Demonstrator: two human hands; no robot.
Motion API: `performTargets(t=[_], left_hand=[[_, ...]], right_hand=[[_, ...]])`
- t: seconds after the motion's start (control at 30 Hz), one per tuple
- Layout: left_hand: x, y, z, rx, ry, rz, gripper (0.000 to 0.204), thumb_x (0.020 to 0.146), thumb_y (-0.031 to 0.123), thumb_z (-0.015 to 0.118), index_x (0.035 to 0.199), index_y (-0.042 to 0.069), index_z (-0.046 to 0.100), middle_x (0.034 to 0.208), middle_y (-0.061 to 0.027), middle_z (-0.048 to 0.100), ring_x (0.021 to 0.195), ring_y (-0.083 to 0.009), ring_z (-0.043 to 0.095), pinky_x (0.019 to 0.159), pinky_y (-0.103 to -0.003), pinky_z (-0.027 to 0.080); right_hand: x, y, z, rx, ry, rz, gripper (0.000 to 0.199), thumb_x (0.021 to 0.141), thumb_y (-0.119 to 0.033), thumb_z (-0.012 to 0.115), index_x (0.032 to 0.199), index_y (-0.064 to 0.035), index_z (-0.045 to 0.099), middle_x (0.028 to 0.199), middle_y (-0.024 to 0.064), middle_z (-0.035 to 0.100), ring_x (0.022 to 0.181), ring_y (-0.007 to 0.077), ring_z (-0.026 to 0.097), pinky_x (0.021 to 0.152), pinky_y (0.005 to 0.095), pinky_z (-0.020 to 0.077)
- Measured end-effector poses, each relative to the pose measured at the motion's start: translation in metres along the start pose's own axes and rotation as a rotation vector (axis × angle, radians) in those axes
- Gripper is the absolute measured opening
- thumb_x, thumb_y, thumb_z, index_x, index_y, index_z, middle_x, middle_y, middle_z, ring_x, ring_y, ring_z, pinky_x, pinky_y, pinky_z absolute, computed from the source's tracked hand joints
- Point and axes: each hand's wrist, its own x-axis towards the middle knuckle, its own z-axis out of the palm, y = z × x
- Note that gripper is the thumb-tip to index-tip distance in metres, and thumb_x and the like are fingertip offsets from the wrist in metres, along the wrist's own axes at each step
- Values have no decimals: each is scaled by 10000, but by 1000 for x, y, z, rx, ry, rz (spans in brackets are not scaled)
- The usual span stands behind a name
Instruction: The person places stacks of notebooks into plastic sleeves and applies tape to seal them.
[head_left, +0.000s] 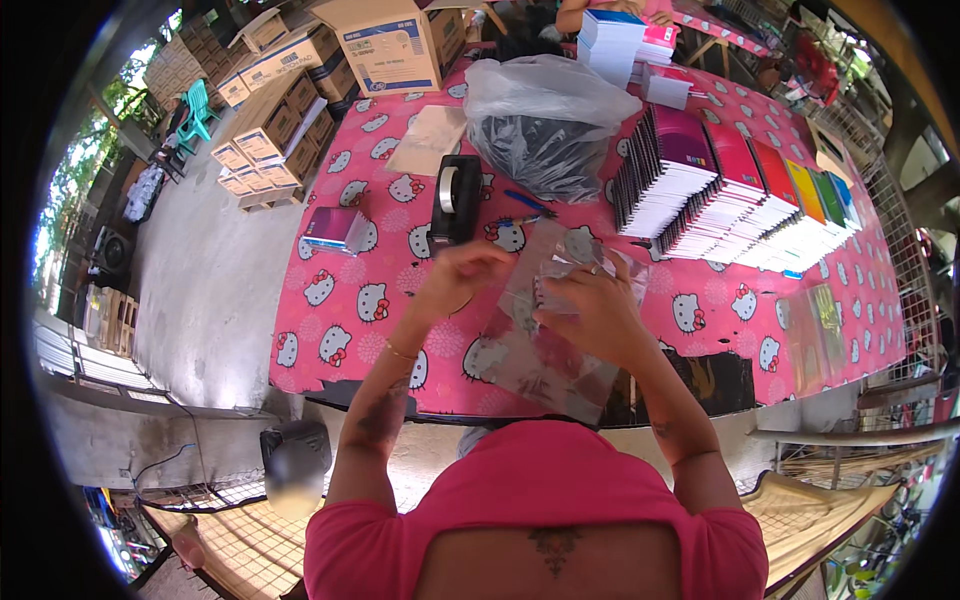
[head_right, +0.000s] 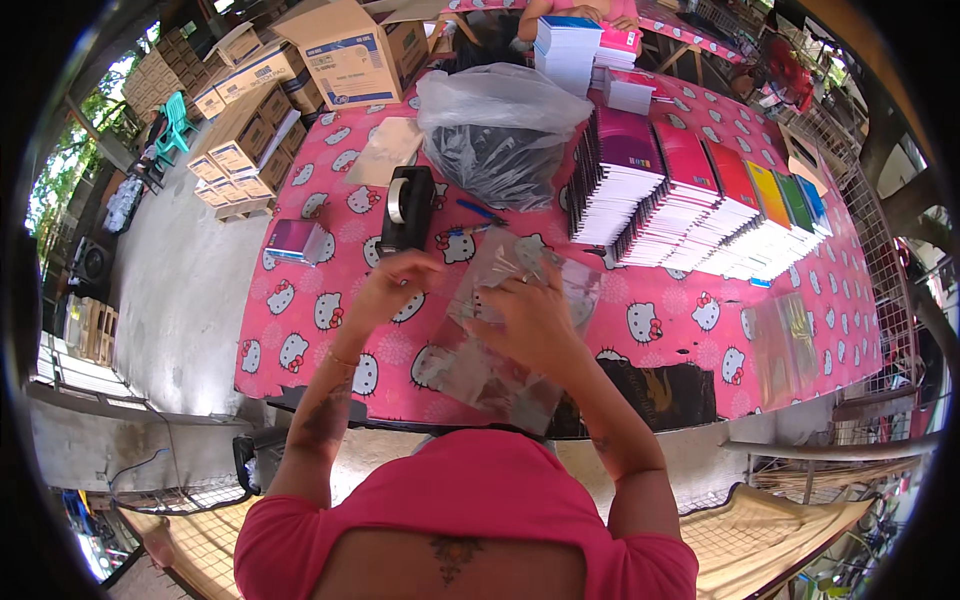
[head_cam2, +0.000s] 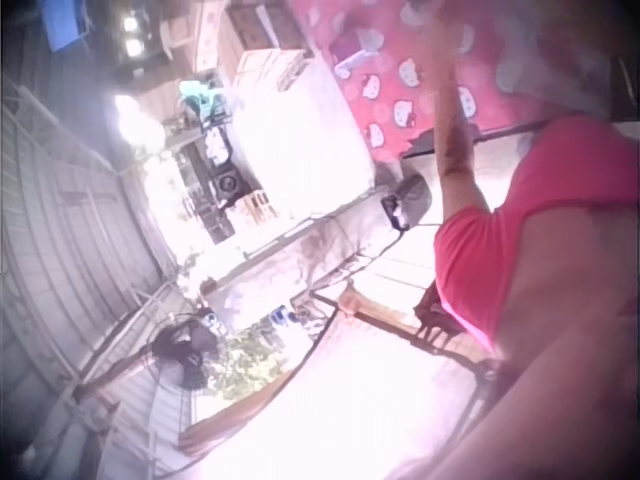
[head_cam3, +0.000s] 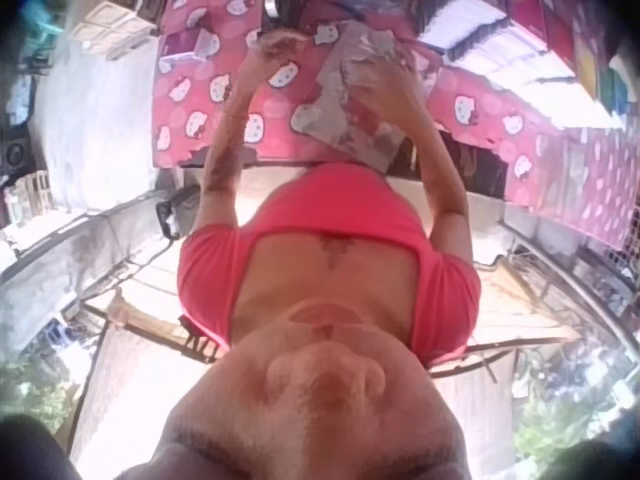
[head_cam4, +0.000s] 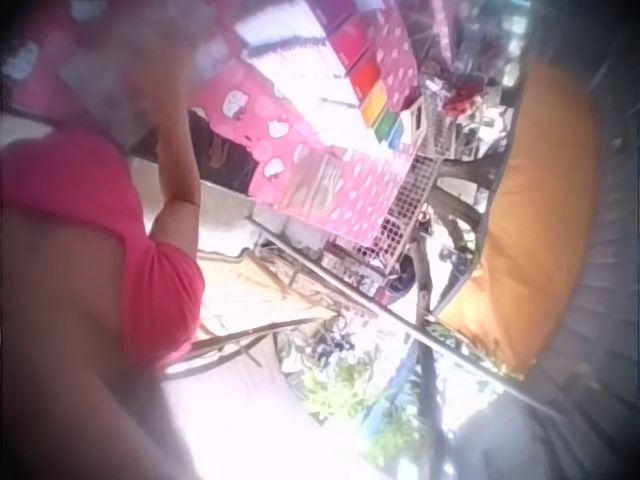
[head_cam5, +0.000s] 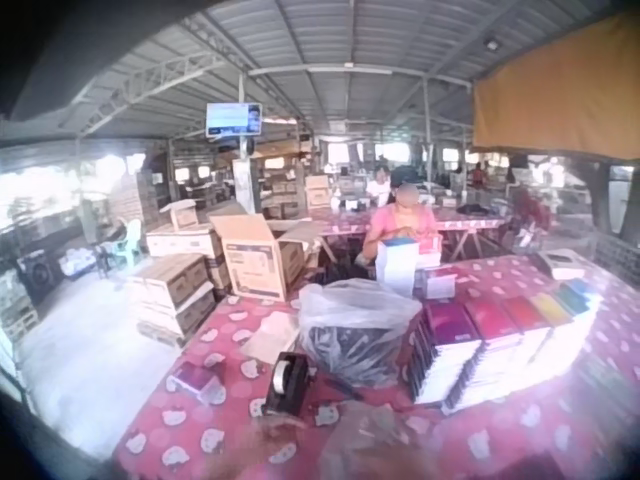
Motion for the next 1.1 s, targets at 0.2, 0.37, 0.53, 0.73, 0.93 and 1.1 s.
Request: performTargets(t=[0.2, 0.37, 0.53, 0.73, 0.93, 1.1], left_hand=[[39, 9, 28, 256, -238, 228, 300, 789, -43, 747, 1059, 87, 741, 1049, -43, 646, 1078, -189, 608, 892, -306, 495], [37, 9, 26, 266, -182, 268, 231, 753, -2, 780, 950, 118, 776, 1291, -102, 568, 1254, -254, 521, 979, -361, 447], [41, 14, 28, 470, -196, 363, 240, 754, 12, 783, 952, 147, 781, 1488, -118, 436, 1337, -287, 444, 1089, -415, 352], [39, 7, 31, 424, -162, 354, 220, 754, 48, 786, 945, 158, 779, 1514, -106, 416, 1366, -319, 399, 1109, -440, 330], [49, -1, 58, 631, -208, 462, 169, 783, 185, 788, 951, 194, 768, 1554, -142, 337, 1456, -393, 258, 1141, -621, 206], [52, -13, 77, 627, -43, 352, 482, 782, 257, 819, 1234, 229, 652, 1576, -220, 268, 1473, -425, 225, 1149, -639, 186]], right_hand=[[4, 6, -6, -22, 25, -67, 362, 821, -379, 731, 1073, -119, 735, 998, 107, 710, 1039, 326, 648, 1088, 531, 336], [10, 42, -34, 275, 213, 205, 253, 814, -209, 741, 1025, -72, 723, 937, 106, 706, 978, 290, 672, 824, 412, 522], [6, 72, -27, 1079, 127, 381, 304, 827, -129, 691, 1111, -29, 654, 1143, 147, 625, 1001, 214, 663, 762, 344, 528], [-51, 100, 32, 650, 140, -25, 510, 775, -222, 776, 1248, -93, 635, 1260, 110, 567, 1152, 282, 570, 962, 430, 444], [-49, 75, 43, 171, 14, -146, 601, 701, -279, 830, 1270, -184, 660, 1424, 110, 471, 1332, 331, 402, 1058, 531, 344], [-47, 78, 56, 239, 69, -129, 561, 737, -273, 807, 1271, -175, 665, 1493, 143, 408, 1362, 353, 364, 1067, 548, 329]])
